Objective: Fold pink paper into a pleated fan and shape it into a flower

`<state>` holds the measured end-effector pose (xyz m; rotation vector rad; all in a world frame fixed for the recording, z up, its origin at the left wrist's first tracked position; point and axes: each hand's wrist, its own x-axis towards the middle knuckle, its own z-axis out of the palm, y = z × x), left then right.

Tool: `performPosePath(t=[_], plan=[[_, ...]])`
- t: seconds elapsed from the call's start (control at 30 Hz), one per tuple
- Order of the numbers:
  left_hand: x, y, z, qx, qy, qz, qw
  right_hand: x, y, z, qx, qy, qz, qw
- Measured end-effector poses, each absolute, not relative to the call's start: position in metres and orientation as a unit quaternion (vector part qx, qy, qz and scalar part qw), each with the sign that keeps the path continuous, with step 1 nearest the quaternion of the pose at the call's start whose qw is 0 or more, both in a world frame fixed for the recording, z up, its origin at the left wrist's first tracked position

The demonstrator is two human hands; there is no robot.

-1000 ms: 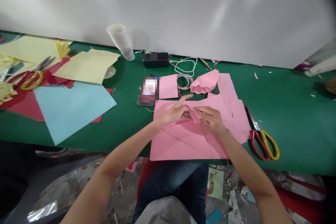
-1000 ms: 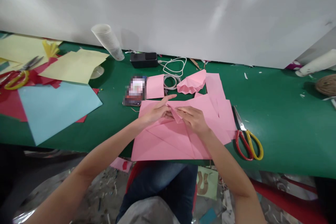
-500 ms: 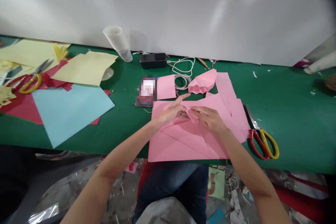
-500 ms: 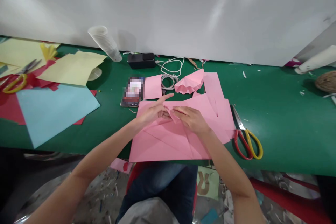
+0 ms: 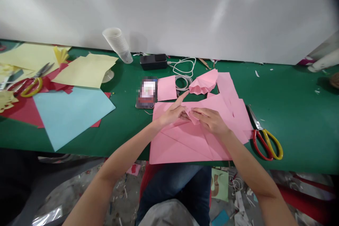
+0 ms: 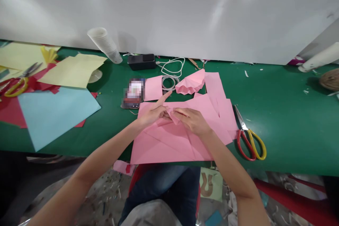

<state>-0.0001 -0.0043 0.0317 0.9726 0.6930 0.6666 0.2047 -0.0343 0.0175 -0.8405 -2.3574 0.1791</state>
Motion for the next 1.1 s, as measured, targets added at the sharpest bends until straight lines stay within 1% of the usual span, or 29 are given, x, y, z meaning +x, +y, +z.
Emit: performPosePath(t=[0.17, 0.27, 0.4, 0.53, 0.63, 0.73, 0.83, 0.9, 0.93, 1.0, 1.1], plan=[[0.005, -0.012, 0.031, 0.475, 0.357, 0.362, 0.718, 0.202, -0.037, 0.02, -0.305, -0.895, 0.059, 0.319], [0.007, -0.014, 0.031, 0.477, 0.369, 0.372, 0.706, 0.201, -0.037, 0.023, -0.307, -0.896, 0.058, 0.316], [0.002, -0.011, 0.032, 0.476, 0.382, 0.388, 0.69, 0.202, -0.037, 0.033, -0.297, -0.909, 0.044, 0.287], [-0.004, -0.007, 0.034, 0.475, 0.394, 0.409, 0.672, 0.204, -0.037, 0.04, -0.295, -0.909, 0.022, 0.295], [-0.003, -0.007, 0.036, 0.503, 0.393, 0.408, 0.652, 0.206, -0.036, 0.038, -0.314, -0.903, 0.034, 0.292], [0.0, -0.009, 0.038, 0.568, 0.401, 0.397, 0.599, 0.205, -0.035, 0.034, -0.322, -0.888, 0.073, 0.319], [0.003, -0.012, 0.038, 0.602, 0.412, 0.405, 0.551, 0.2, -0.036, 0.029, -0.343, -0.827, 0.162, 0.415], [0.003, -0.012, 0.036, 0.605, 0.42, 0.421, 0.529, 0.196, -0.036, 0.025, -0.391, -0.75, 0.233, 0.479], [0.003, -0.013, 0.036, 0.606, 0.422, 0.427, 0.522, 0.194, -0.036, 0.023, -0.415, -0.714, 0.263, 0.499], [0.002, -0.013, 0.034, 0.611, 0.417, 0.429, 0.519, 0.19, -0.036, 0.02, -0.449, -0.668, 0.307, 0.508], [0.001, -0.013, 0.031, 0.623, 0.396, 0.418, 0.53, 0.186, -0.036, 0.017, -0.482, -0.647, 0.329, 0.491]])
